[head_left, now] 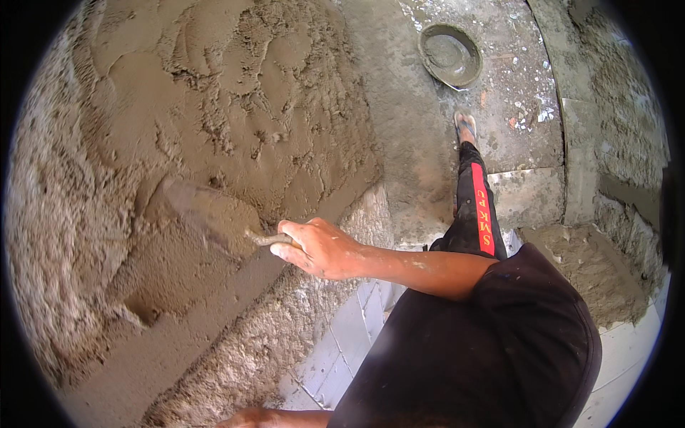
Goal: The person applies wet mortar to a wall using a trowel, taking mortar from a bucket and smoothing it onto the vertical surface.
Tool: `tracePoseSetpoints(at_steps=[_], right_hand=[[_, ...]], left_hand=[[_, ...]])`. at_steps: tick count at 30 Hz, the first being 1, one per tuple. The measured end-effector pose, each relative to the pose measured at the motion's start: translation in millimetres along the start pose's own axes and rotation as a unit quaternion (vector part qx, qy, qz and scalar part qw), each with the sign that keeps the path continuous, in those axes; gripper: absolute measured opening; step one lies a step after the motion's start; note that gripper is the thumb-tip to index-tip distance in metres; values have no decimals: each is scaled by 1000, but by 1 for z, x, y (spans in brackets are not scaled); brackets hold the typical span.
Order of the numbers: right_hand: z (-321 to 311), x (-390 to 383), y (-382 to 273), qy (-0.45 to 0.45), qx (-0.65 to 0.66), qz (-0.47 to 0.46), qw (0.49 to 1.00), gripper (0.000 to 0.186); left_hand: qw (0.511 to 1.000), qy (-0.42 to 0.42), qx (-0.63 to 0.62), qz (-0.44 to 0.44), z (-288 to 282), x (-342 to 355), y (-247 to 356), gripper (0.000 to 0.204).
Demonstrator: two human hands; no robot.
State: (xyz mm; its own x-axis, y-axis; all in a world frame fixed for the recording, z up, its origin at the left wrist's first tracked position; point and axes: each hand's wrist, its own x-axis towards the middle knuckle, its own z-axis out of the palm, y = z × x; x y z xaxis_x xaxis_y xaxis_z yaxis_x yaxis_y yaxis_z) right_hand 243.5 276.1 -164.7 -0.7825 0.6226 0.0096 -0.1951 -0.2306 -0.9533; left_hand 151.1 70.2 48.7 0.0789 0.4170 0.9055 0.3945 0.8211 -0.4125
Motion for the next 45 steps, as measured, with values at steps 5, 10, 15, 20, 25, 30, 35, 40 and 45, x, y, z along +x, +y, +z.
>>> tracePoseSetpoints(at_steps=[5,10,15,20,25,30,35,40,45], right_hand=[[-103,43,155,250,73,174,950,34],[-243,68,405,350,-141,421,825,35],[-248,147,467,347,44,489,799,28],[-199,189,422,302,-22,461,834,34],[-162,164,269,234,-82,411,877,40],[-114,147,178,284,-112,266,915,33],[-72,96,75,226,-36,140,963,37],[-89,14,-7,-49,366,156,916,22],[-188,-52,-47,-22,453,139,881,25]], left_hand=[[999,-44,6,20,32,-17,37,73],[995,-84,23,53,82,-42,99,73],[990,-113,36,80,111,-65,137,73],[990,-111,36,74,113,-62,135,73],[995,-79,38,40,97,-49,107,73],[999,-37,25,-1,77,-36,69,73],[999,-3,15,-36,58,-22,46,73],[998,3,21,-67,40,-12,30,73],[994,2,44,-96,26,-3,15,73]])
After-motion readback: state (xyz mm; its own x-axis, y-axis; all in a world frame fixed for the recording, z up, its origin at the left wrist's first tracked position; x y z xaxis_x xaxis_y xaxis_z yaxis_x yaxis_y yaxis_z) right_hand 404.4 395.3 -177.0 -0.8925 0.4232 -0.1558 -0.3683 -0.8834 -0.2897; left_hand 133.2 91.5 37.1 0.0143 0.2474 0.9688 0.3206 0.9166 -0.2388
